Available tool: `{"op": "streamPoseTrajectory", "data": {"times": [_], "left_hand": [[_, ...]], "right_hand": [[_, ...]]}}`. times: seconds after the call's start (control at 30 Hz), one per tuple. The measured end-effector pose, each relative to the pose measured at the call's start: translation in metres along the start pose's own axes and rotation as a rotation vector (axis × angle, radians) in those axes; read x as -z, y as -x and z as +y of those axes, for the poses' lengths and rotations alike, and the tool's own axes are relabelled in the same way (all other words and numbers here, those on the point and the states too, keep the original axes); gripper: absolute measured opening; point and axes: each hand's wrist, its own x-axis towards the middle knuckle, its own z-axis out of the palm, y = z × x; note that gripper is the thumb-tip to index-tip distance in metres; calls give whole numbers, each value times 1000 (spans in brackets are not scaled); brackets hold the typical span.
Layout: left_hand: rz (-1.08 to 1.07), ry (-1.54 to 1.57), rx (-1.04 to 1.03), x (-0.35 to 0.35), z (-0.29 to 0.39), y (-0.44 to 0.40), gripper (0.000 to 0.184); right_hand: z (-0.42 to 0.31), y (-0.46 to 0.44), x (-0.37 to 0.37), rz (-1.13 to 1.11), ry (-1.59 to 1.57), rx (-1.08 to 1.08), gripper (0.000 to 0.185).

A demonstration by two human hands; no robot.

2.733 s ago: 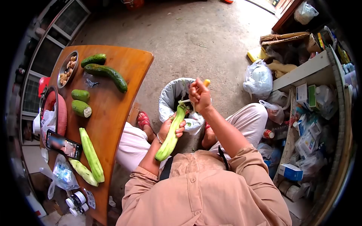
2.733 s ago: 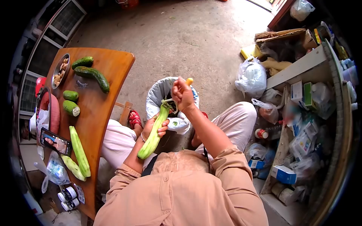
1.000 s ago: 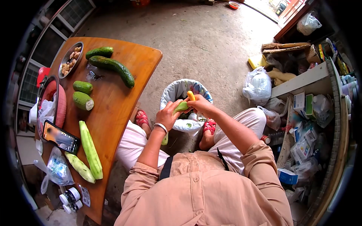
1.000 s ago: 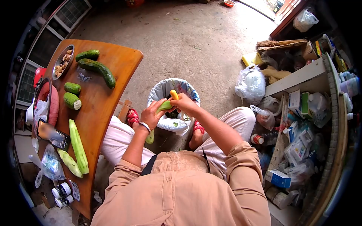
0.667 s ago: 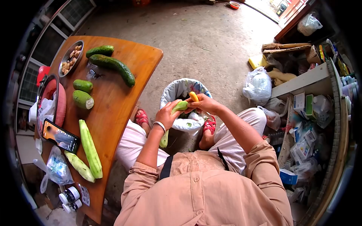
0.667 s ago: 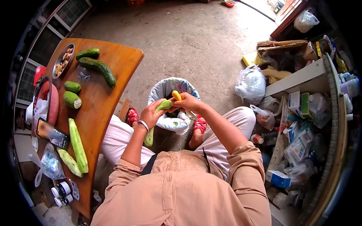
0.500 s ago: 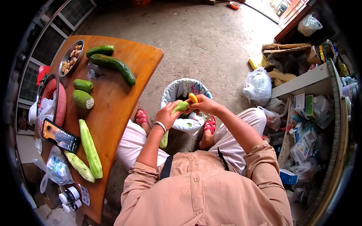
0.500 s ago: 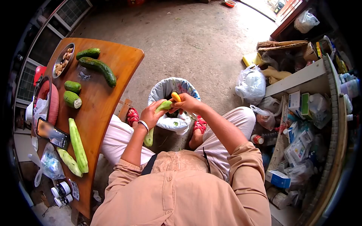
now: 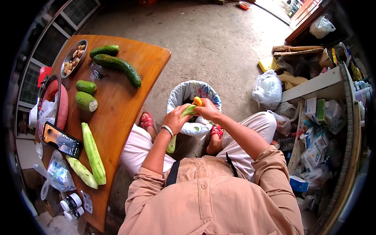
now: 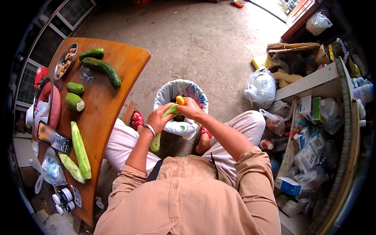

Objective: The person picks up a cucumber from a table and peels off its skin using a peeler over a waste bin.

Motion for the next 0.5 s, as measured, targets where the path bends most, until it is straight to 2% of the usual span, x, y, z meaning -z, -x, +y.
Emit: {"op": "streamPoseTrajectory", "data": {"times": [0.07, 0.13, 0.23, 0.3, 0.5], "left_hand": [[18, 16, -38, -4, -8, -2, 44], [-39, 340, 26, -4, -12, -3, 46], [-70, 515, 132, 0, -3, -1, 46], [-64, 481, 143, 1, -4, -2, 46], [-103, 466, 207, 9, 4, 1, 45]], "right_hand": [[-3, 0, 5, -37, -3, -25, 14], [-13, 3, 8, -47, -141, -98, 16], [-26, 11, 18, -95, -156, -134, 23], [-42, 18, 20, -140, -249, -254, 27], [-51, 23, 26, -229, -155, -195, 31]]}}
